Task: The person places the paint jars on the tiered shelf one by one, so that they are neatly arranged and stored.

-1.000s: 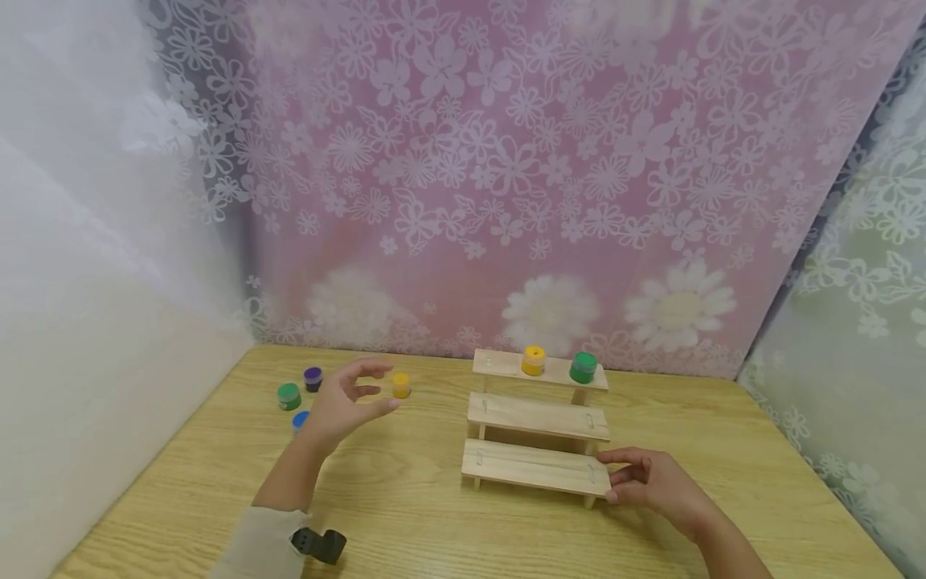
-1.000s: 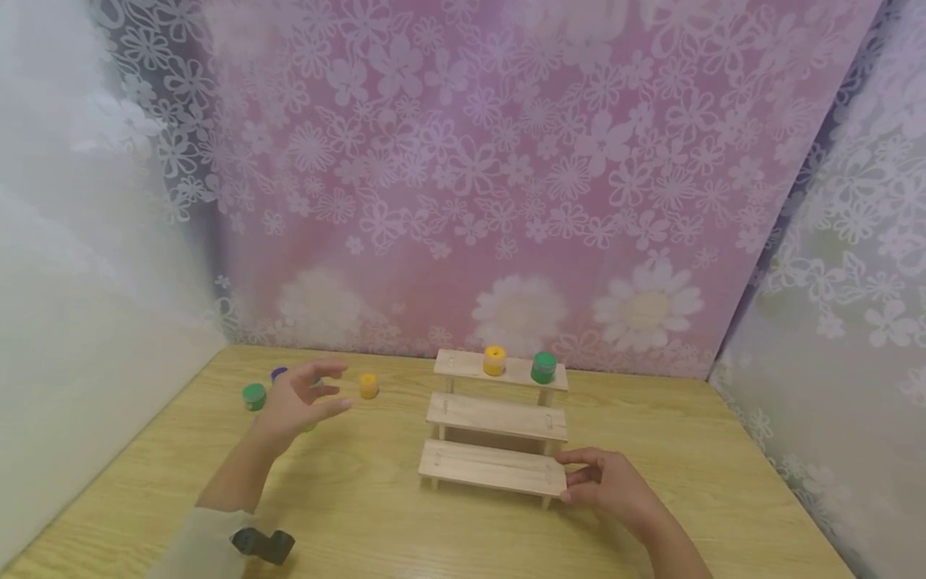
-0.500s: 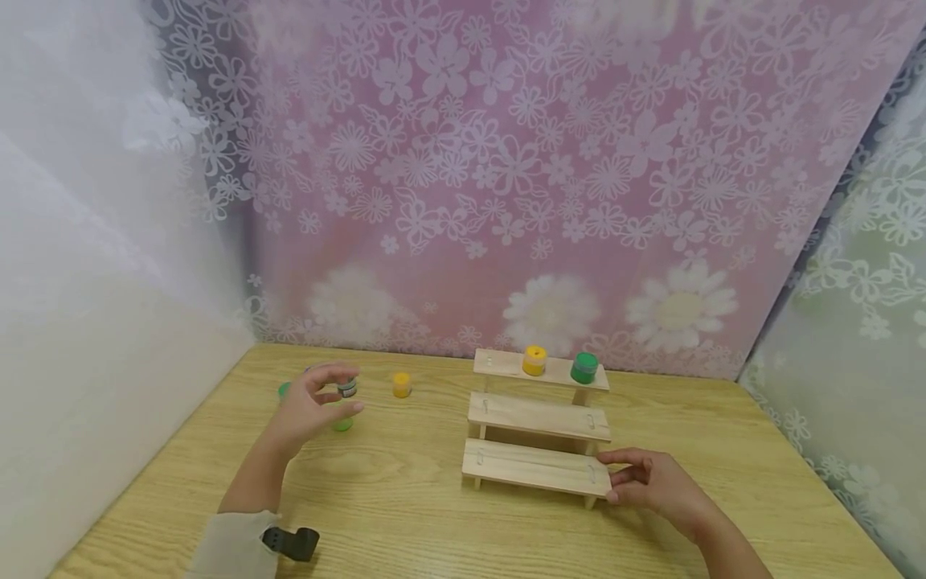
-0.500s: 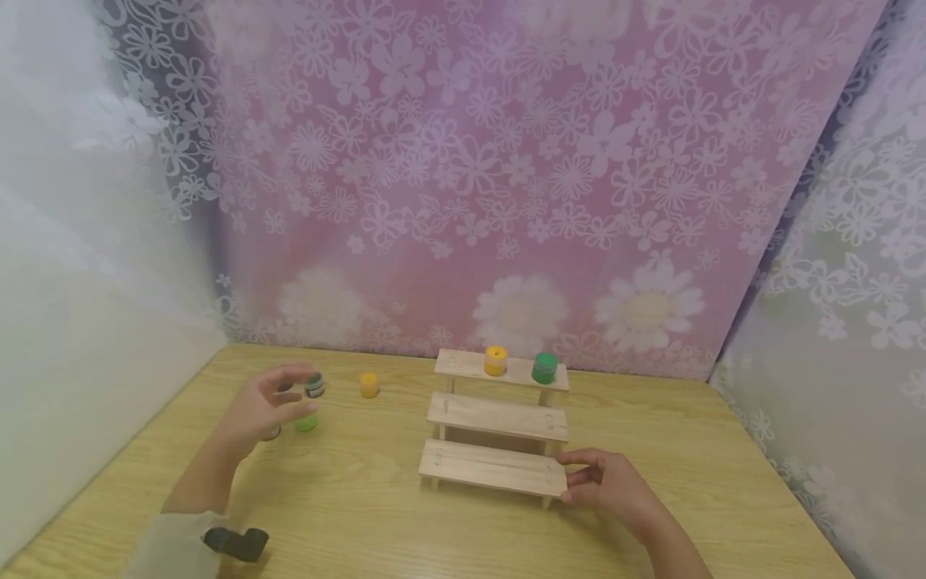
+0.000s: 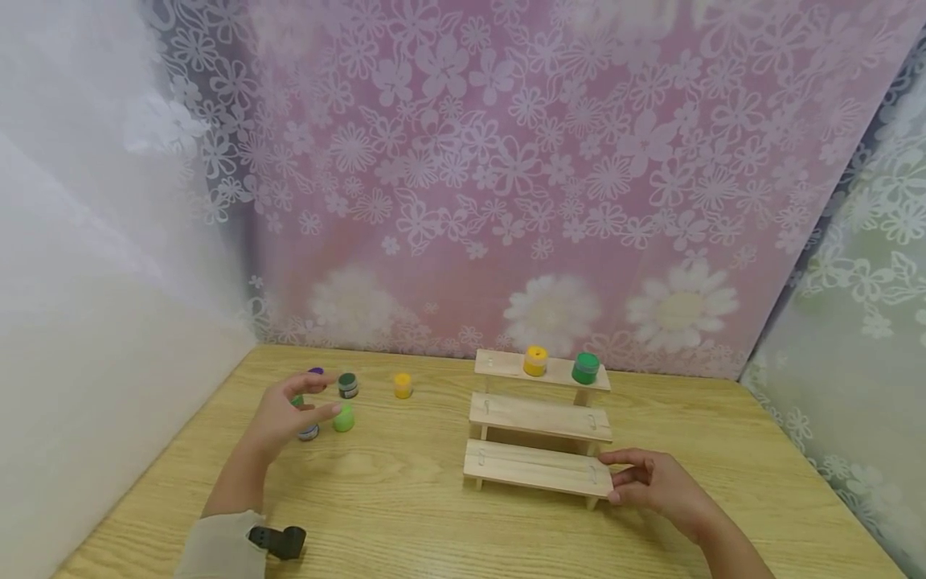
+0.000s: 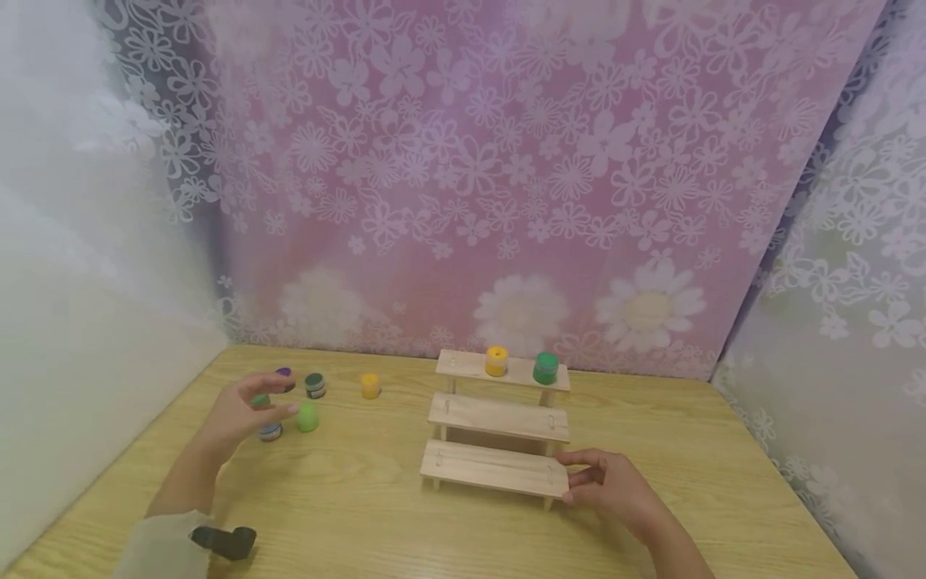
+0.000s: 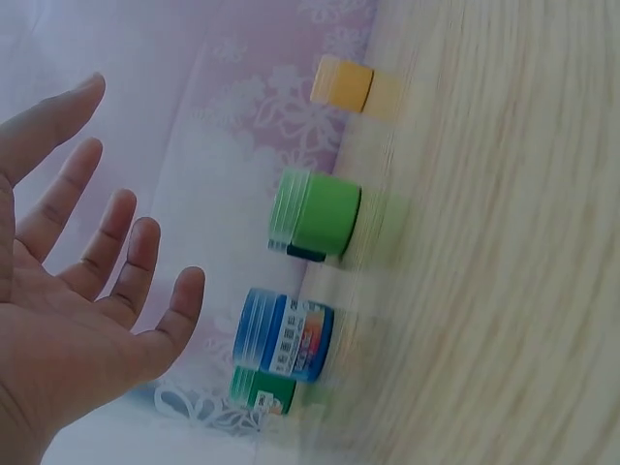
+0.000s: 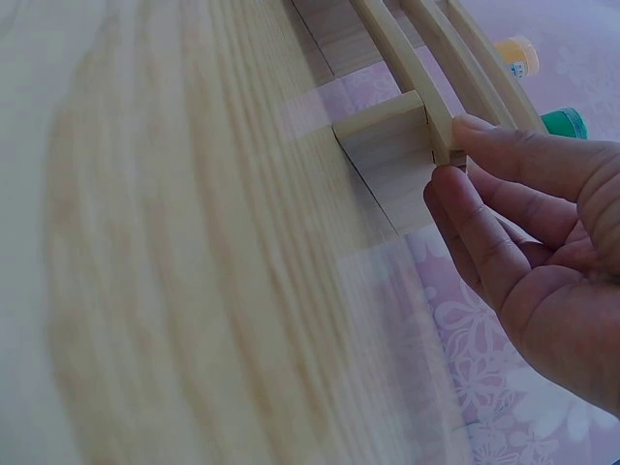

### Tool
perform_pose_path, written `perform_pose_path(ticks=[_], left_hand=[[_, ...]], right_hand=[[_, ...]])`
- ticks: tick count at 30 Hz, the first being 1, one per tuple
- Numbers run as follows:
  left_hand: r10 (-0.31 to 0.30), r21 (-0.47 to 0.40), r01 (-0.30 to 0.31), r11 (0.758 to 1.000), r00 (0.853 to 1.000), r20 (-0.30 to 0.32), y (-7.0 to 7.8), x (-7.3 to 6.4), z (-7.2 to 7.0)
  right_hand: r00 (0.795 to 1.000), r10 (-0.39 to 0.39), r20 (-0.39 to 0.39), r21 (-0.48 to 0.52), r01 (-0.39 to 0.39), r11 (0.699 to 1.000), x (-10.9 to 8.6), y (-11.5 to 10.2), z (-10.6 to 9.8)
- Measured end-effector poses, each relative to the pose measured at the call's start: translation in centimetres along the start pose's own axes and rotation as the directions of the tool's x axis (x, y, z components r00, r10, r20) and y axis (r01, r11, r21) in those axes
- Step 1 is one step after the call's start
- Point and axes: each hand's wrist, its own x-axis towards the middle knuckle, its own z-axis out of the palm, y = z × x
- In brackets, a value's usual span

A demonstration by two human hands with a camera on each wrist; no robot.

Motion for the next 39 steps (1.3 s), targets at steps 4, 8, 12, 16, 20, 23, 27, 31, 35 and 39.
perform_pose_path(ticks=[4,8,12,16,20,23,27,31,35,39], left_hand=[[-0.028,0.041,0.029,0.999,0.999,-0.023,-0.8,-0.4,-0.6],[-0.079,0.052,0.08,0.995,0.997,-0.027,-1.5,-0.7,-1.2],[-0.129,0.057,0.129,0.99,0.992,-0.014,-2.0,-0.7,-1.5],[-0.142,0.062,0.141,0.988,0.99,0.003,-2.3,-0.6,-1.7],[-0.171,0.056,0.17,0.984,0.985,0.023,-2.8,-0.5,-2.0],[-0.204,0.056,0.202,0.978,0.978,0.04,-3.3,-0.6,-2.2],[-0.221,0.064,0.217,0.974,0.973,0.069,-4.1,-0.6,-2.5],[-0.219,0.076,0.213,0.974,0.971,0.091,-4.6,-0.7,-2.6],[-0.194,0.104,0.185,0.977,0.977,0.09,-4.9,-0.8,-2.7],[-0.199,0.129,0.188,0.974,0.977,0.076,-5.0,-0.6,-2.5]], right_hand=[[1.0,-0.002,0.008,0.008,0.001,1.0,0.0,0.1,0.1],[1.0,-0.001,0.008,0.003,0.001,1.0,0.1,0.2,0.1],[1.0,0.002,0.007,0.005,-0.002,1.0,0.0,0.2,0.0],[1.0,-0.007,0.012,0.011,0.007,1.0,0.0,0.3,-0.1],[1.0,-0.019,0.015,0.015,0.019,1.0,0.0,0.5,-0.2],[1.0,-0.02,0.018,0.021,0.02,1.0,0.1,0.6,-0.3],[1.0,-0.022,0.019,0.023,0.021,1.0,0.1,0.7,-0.4],[0.999,-0.027,0.02,0.022,0.026,0.999,0.1,0.5,-0.3],[0.999,-0.026,0.019,0.02,0.026,0.999,0.0,0.3,-0.3],[0.999,-0.033,0.012,0.017,0.032,0.999,-0.1,0.3,-0.2]])
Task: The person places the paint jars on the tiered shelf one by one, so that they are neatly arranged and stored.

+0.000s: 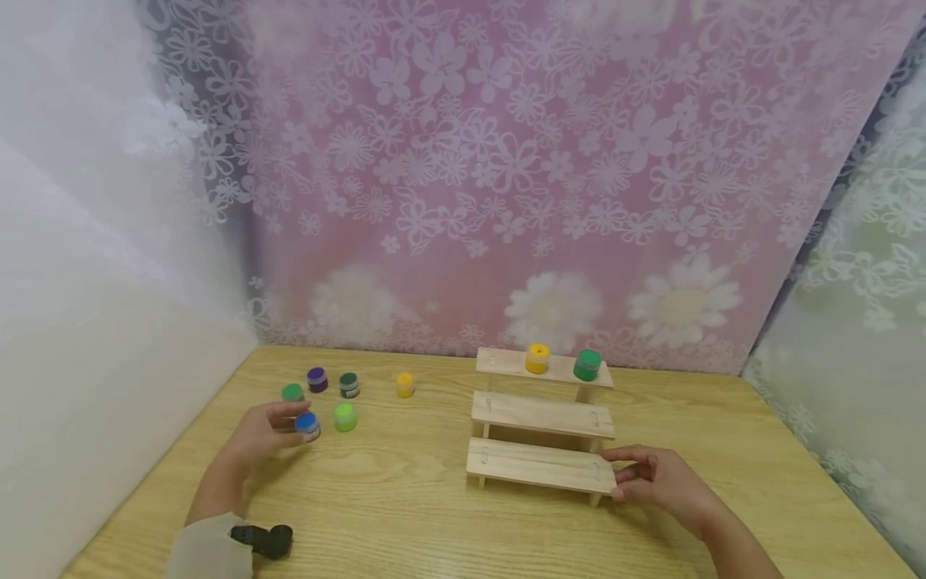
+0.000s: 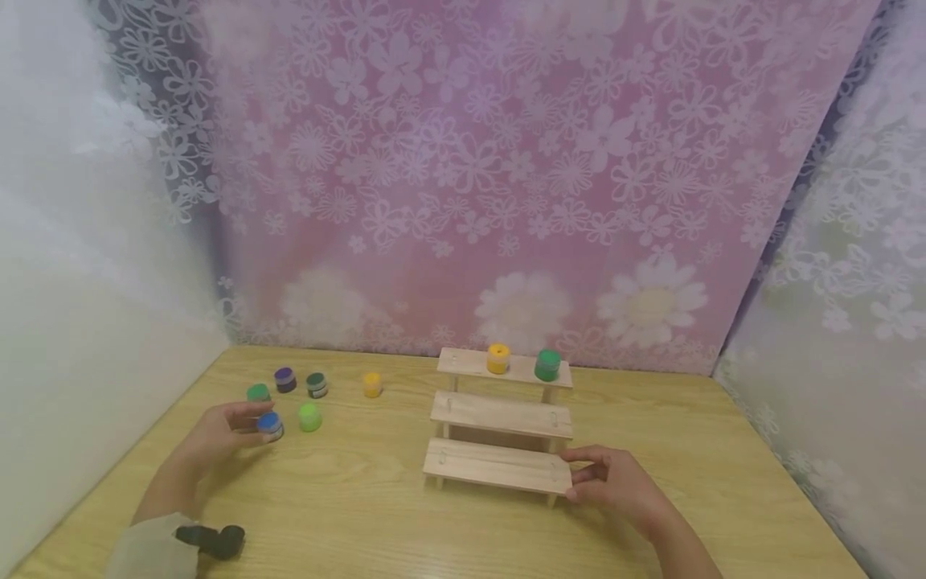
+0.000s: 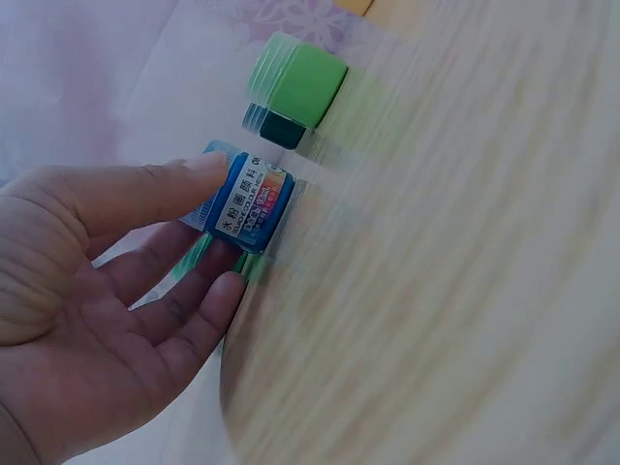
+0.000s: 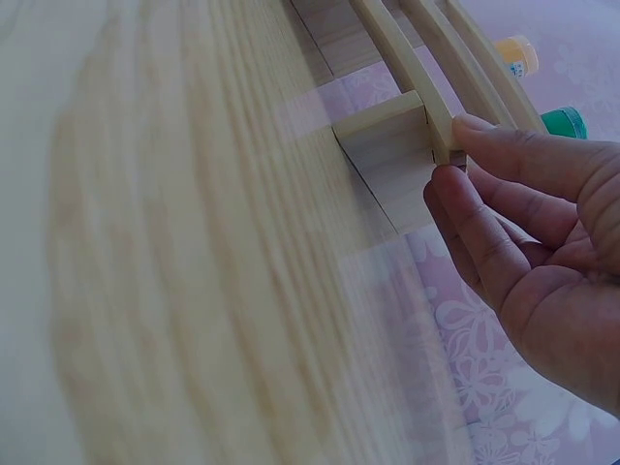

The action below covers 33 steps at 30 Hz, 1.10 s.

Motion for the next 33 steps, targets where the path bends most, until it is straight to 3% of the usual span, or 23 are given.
perform_pose_path(ticks=[6,14,23,33], left_hand=[[-0.04,0.038,0.041,0.998,0.999,-0.025,0.4,-0.1,0.0],[-0.056,0.001,0.056,0.998,0.998,-0.017,1.6,0.1,-0.2],[0.033,-0.045,-0.035,0.998,0.998,-0.045,3.2,-0.2,-0.2],[0.116,-0.06,-0.12,0.991,0.991,-0.07,5.4,-0.2,1.2]], right_hand=[[1.0,-0.006,0.008,0.011,0.006,1.0,0.0,-0.1,0.0],[1.0,0.013,0.003,0.01,-0.013,1.0,0.1,-0.1,-0.1],[1.0,0.018,0.003,0.006,-0.018,1.0,0.1,0.0,-0.1],[1.0,0.02,-0.017,-0.016,-0.02,1.0,0.2,0.0,0.0]])
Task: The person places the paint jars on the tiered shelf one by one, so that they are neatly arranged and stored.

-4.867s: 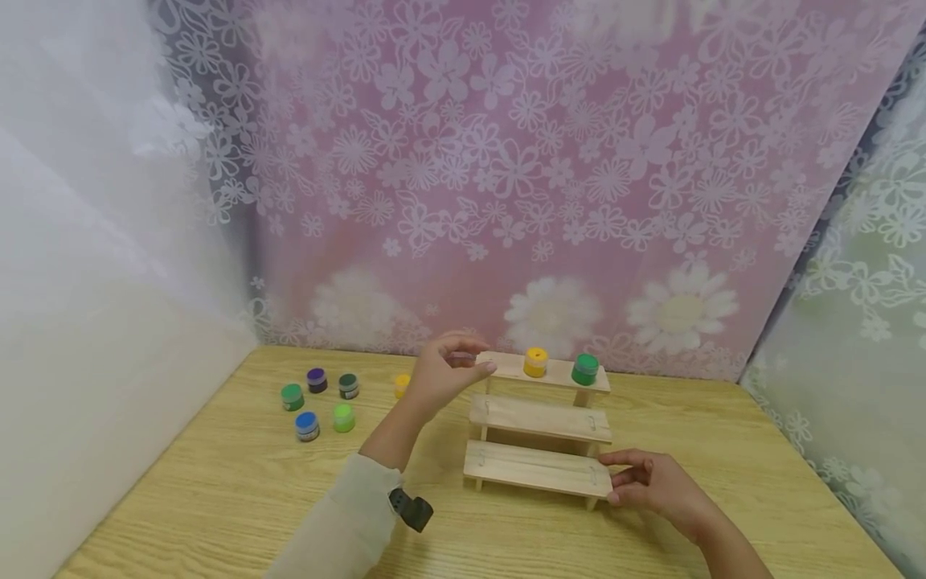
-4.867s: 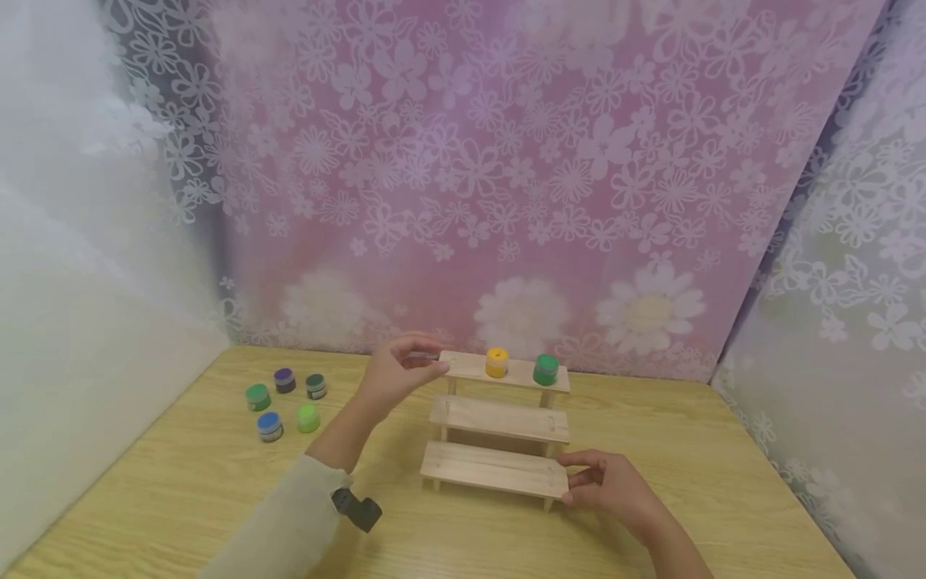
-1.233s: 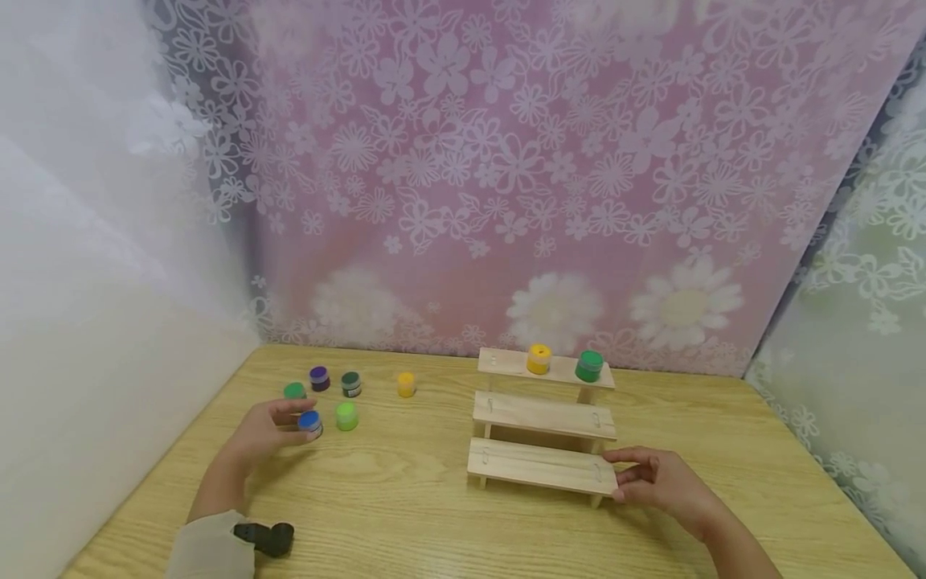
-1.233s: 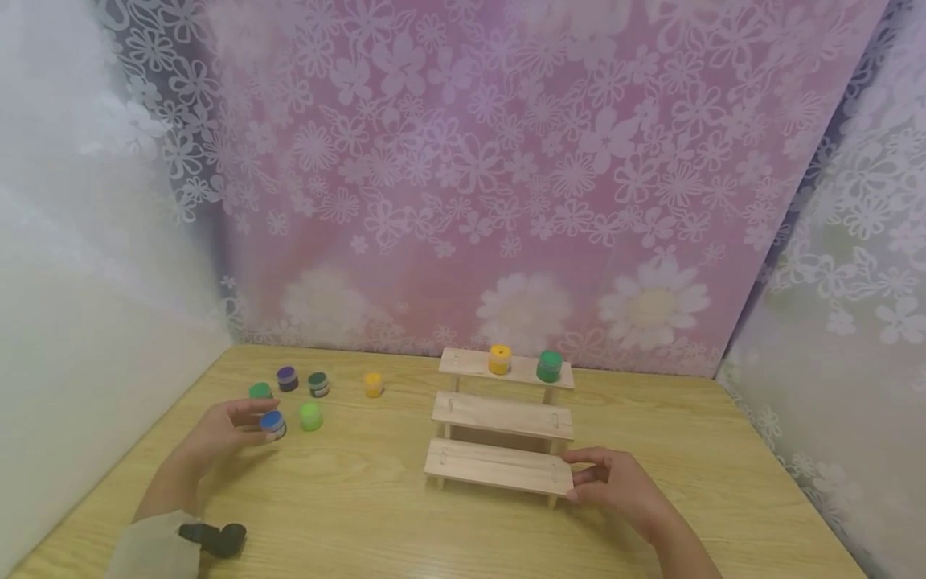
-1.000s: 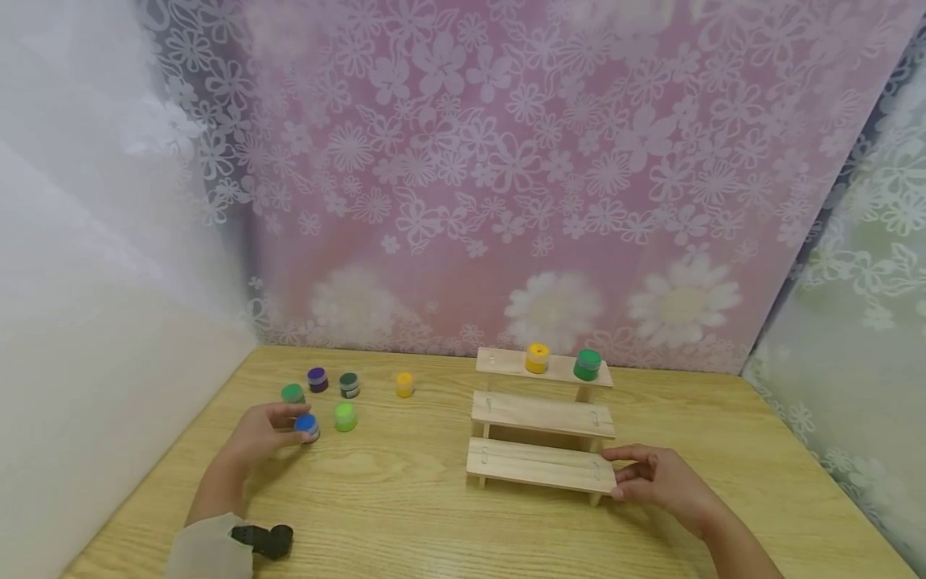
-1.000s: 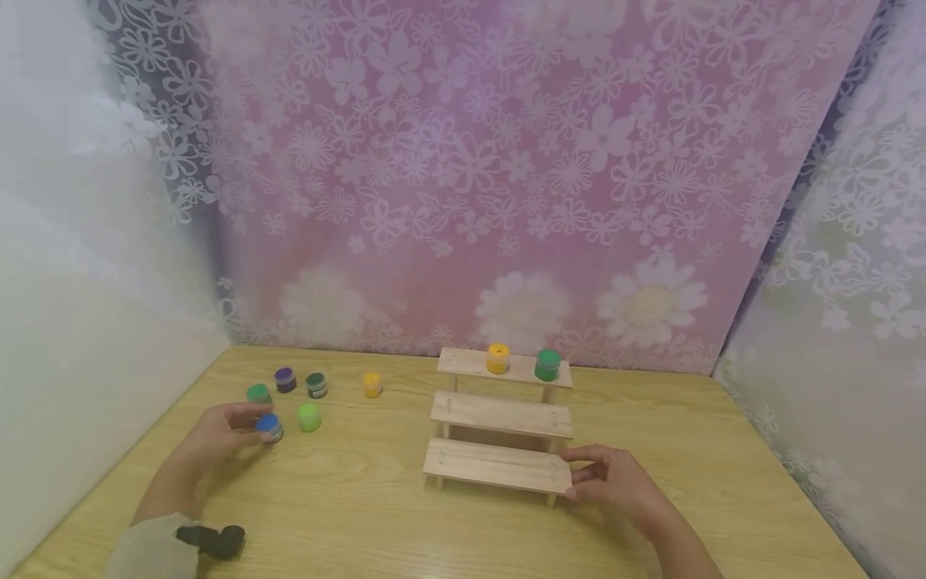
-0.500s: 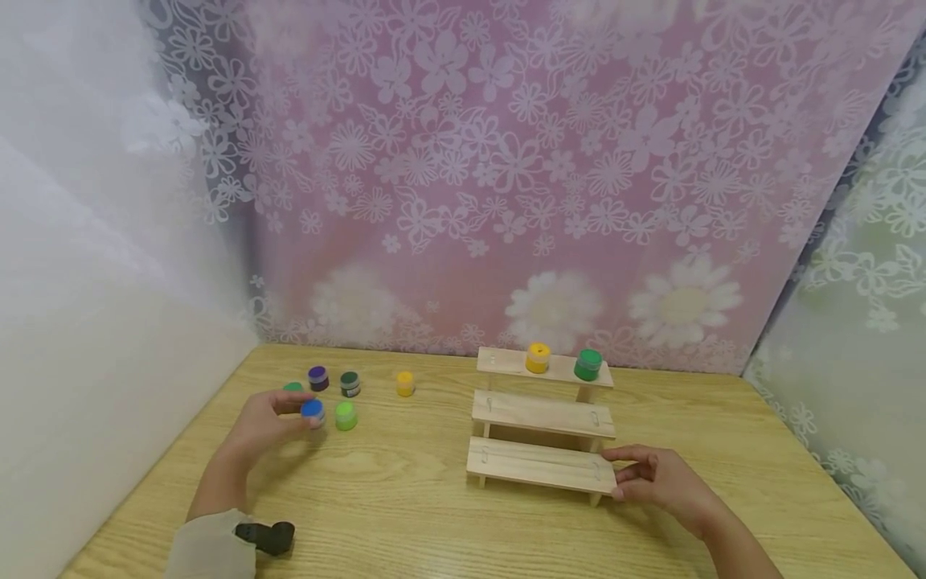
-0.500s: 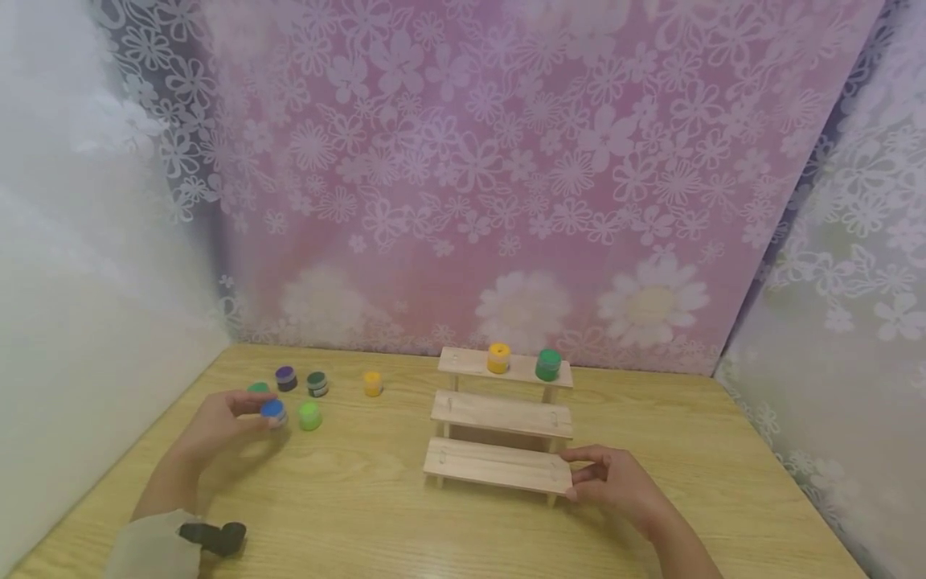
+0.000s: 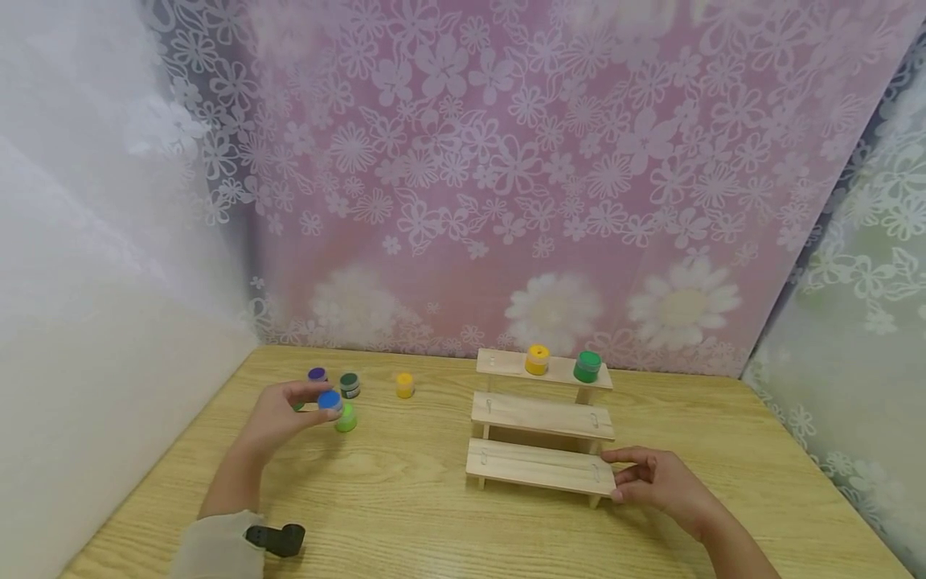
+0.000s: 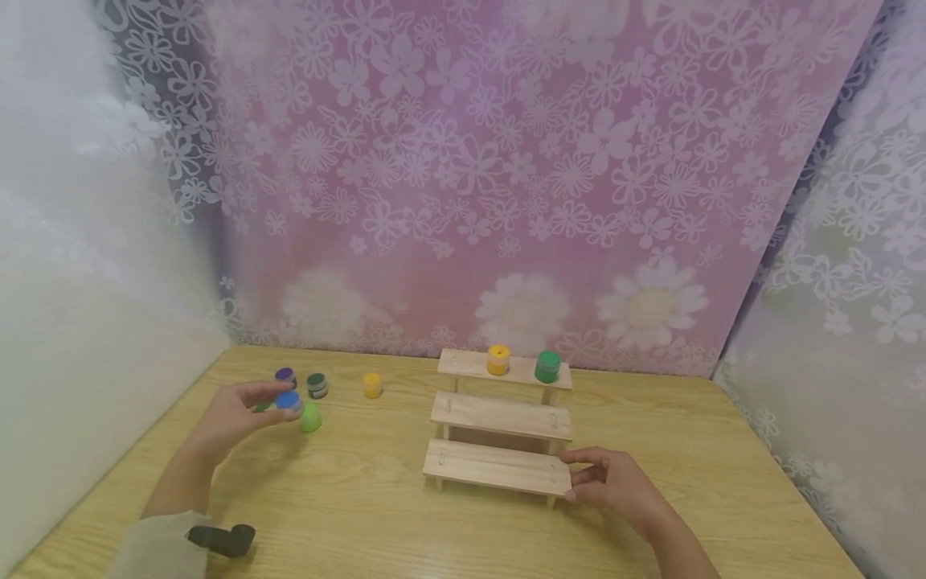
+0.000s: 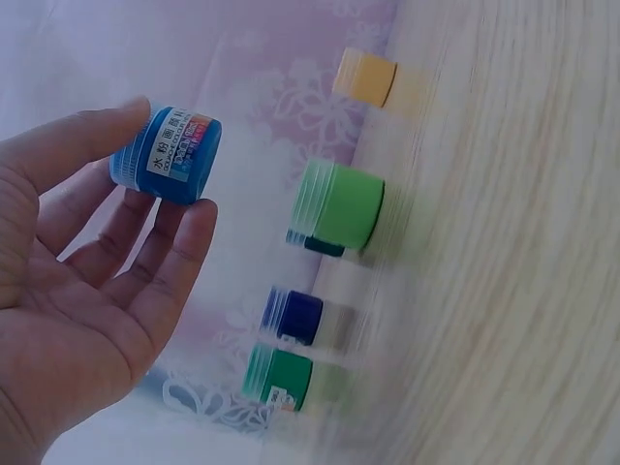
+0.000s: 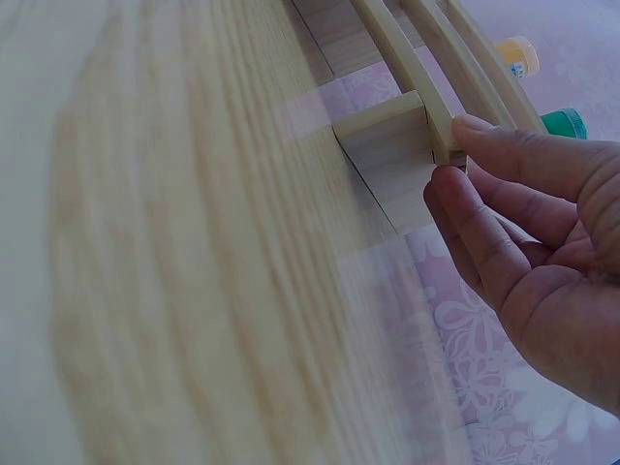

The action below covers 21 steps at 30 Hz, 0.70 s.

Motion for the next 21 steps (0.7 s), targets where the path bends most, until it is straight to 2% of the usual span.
perform_pose_path(ticks=[7,15,21], left_hand=[[0.028,-0.041,-0.027,0.999,0.999,0.026,0.8,0.1,1.2],[0.106,-0.076,-0.102,0.992,0.993,0.051,2.4,-0.2,2.4],[0.096,-0.108,-0.09,0.99,0.994,0.059,3.4,-0.5,3.0]], right_hand=[[1.0,0.002,0.006,0.006,-0.002,1.0,0.0,0.0,0.0],[1.0,0.008,0.005,0.0,-0.008,1.0,0.0,-0.1,0.0],[1.0,0.011,0.005,0.001,-0.011,1.0,-0.1,-0.2,0.0]])
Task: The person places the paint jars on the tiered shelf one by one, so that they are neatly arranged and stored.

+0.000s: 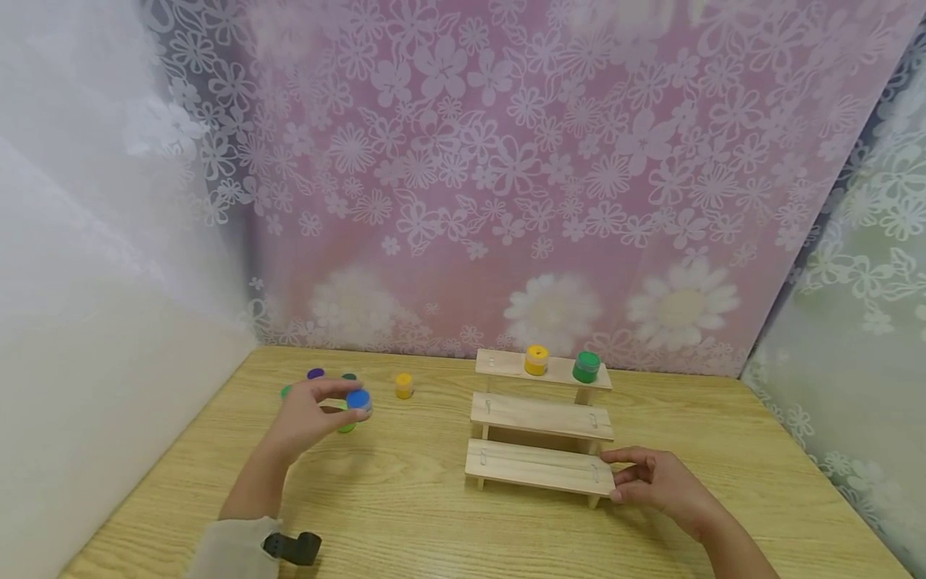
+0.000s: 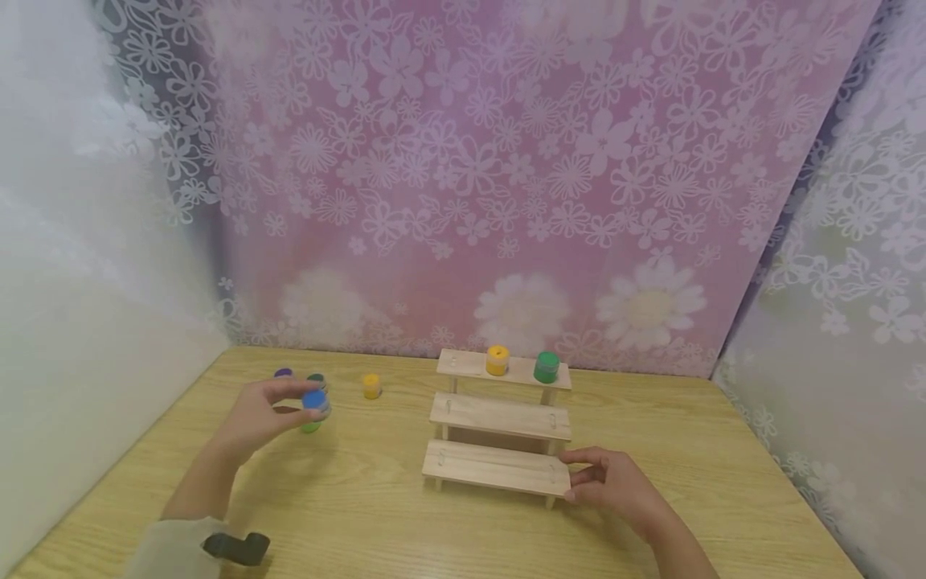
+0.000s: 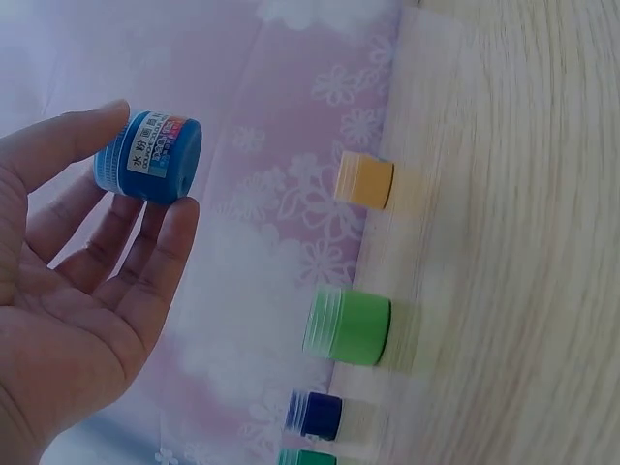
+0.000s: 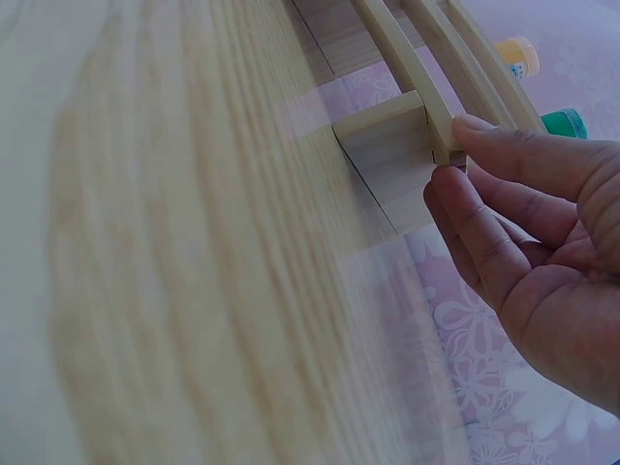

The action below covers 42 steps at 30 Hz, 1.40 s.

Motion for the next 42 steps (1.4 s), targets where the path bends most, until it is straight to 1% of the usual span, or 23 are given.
perform_pose_path(ticks=[3,8,11,15,22,25,29,31,35,37,39,42], left_hand=[[0.01,-0.005,-0.01,1.0,1.0,-0.007,0.3,0.0,0.5],[0.08,-0.026,-0.08,0.996,0.997,-0.009,0.9,0.2,1.5],[0.111,-0.042,-0.111,0.993,0.994,0.005,1.4,0.3,2.1],[0.124,-0.052,-0.122,0.991,0.992,0.028,2.1,0.6,2.8],[0.114,-0.087,-0.111,0.99,0.993,0.028,2.9,0.9,4.1],[0.105,-0.095,-0.103,0.99,0.994,0.013,3.2,1.1,4.8],[0.068,-0.099,-0.07,0.993,0.997,-0.023,3.8,1.5,6.0],[0.05,-0.105,-0.054,0.993,0.998,-0.037,4.1,1.7,6.5],[0.033,-0.102,-0.038,0.994,0.998,-0.054,4.9,2.2,7.5],[0.034,-0.087,-0.039,0.995,0.998,-0.06,5.4,2.4,7.9],[0.047,-0.074,-0.052,0.996,0.997,-0.063,5.7,2.8,8.3],[0.091,-0.056,-0.095,0.994,0.994,-0.06,6.3,3.3,8.9]], right_hand=[[1.0,-0.001,0.003,-0.004,0.001,1.0,0.0,0.0,0.0],[1.0,-0.003,0.008,-0.006,0.003,1.0,0.0,0.0,-0.1],[1.0,-0.001,0.009,-0.001,0.001,1.0,0.1,0.1,-0.1],[1.0,0.004,0.004,0.0,-0.004,1.0,0.1,0.1,-0.1],[1.0,-0.006,-0.004,-0.005,0.006,1.0,0.0,-0.1,0.0],[1.0,-0.01,0.003,-0.003,0.01,1.0,-0.1,-0.2,0.0],[1.0,-0.008,0.003,-0.01,0.008,1.0,-0.2,-0.2,0.0],[1.0,-0.008,0.0,-0.015,0.008,1.0,-0.2,-0.3,0.0],[1.0,-0.012,-0.001,-0.018,0.012,1.0,-0.2,-0.2,0.0],[1.0,-0.014,0.001,-0.013,0.014,1.0,-0.3,-0.2,0.0],[1.0,-0.015,0.002,-0.009,0.015,1.0,-0.3,-0.2,0.0],[1.0,-0.015,0.005,-0.005,0.015,1.0,-0.3,-0.2,-0.1]])
